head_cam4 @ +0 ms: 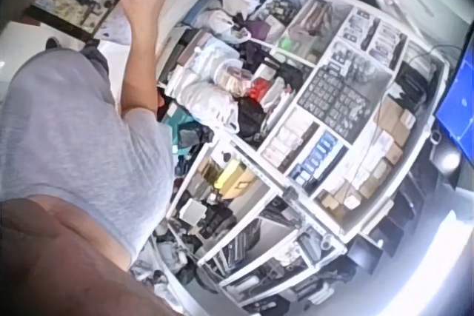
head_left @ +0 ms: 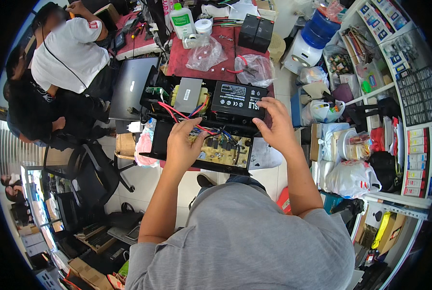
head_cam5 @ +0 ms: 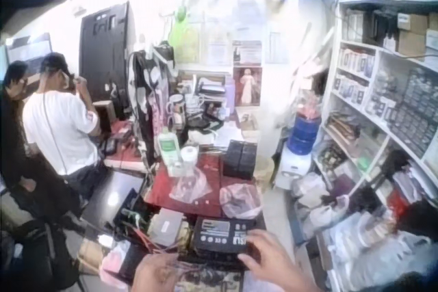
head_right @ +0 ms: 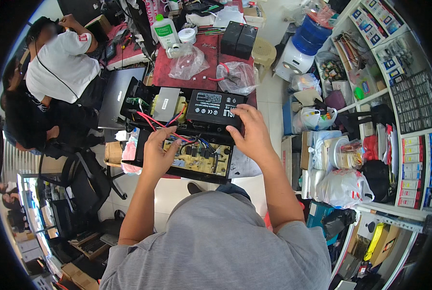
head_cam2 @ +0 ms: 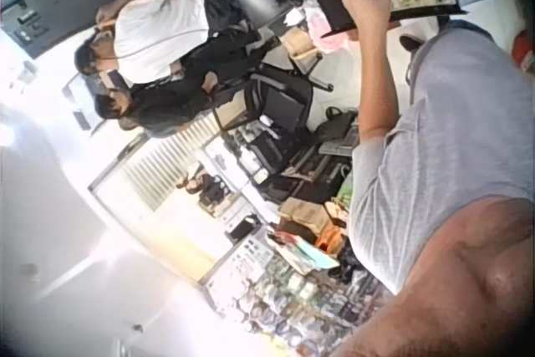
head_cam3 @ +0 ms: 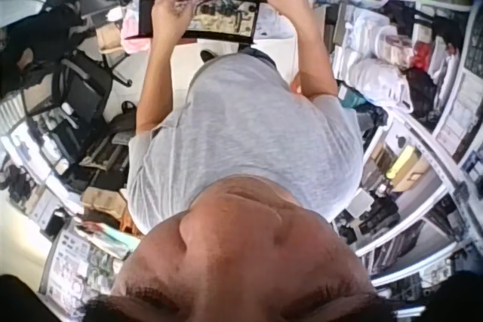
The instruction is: The person works on an uninterruptible power supply (UPS) unit, handling wires with pliers, fitting a battery into the housing, and sliding the external plastic cover into place.
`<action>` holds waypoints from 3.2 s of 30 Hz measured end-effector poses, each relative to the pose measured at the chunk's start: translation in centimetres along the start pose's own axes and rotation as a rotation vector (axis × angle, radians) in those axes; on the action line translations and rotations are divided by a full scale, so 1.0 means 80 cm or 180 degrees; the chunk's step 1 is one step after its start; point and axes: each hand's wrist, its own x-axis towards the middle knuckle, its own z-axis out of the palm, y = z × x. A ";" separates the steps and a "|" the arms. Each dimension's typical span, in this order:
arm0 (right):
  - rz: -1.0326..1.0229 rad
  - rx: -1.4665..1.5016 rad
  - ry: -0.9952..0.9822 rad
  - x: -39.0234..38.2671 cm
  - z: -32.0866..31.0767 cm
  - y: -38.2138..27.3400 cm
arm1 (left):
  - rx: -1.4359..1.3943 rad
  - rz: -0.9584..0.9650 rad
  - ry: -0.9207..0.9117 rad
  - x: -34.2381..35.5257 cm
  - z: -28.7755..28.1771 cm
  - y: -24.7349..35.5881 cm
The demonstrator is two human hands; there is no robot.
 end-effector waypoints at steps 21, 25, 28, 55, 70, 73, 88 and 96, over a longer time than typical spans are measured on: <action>-0.0341 -0.1022 -0.1295 0.228 0.102 0.185 | 0.0051 -0.0421 0.0262 -0.046 0.029 0.039; -0.0300 -0.1088 -0.1611 0.237 0.141 0.201 | 0.0054 -0.0725 0.0391 -0.073 0.022 0.038; -0.0347 -0.0444 -0.1227 0.238 0.142 0.230 | -0.0010 -0.0833 0.0470 -0.085 0.016 0.036; 0.0521 0.4167 -0.0195 -0.091 -0.001 -0.033 | -0.4485 -0.2294 -0.2181 -0.054 0.081 0.053; 0.2119 0.3191 -0.1137 -0.119 -0.011 -0.137 | -0.1421 0.0662 -0.1908 -0.021 -0.033 -0.014; 0.2350 0.3143 -0.1548 -0.133 0.018 -0.152 | -0.1467 0.1314 -0.1787 -0.017 -0.038 -0.018; 0.1154 0.0671 -0.1047 -0.115 0.038 -0.211 | -0.1424 0.2438 -0.0732 -0.007 -0.029 -0.023; 0.0526 0.0014 -0.0841 -0.067 0.019 -0.184 | -0.1211 0.1542 -0.0328 -0.014 -0.030 -0.028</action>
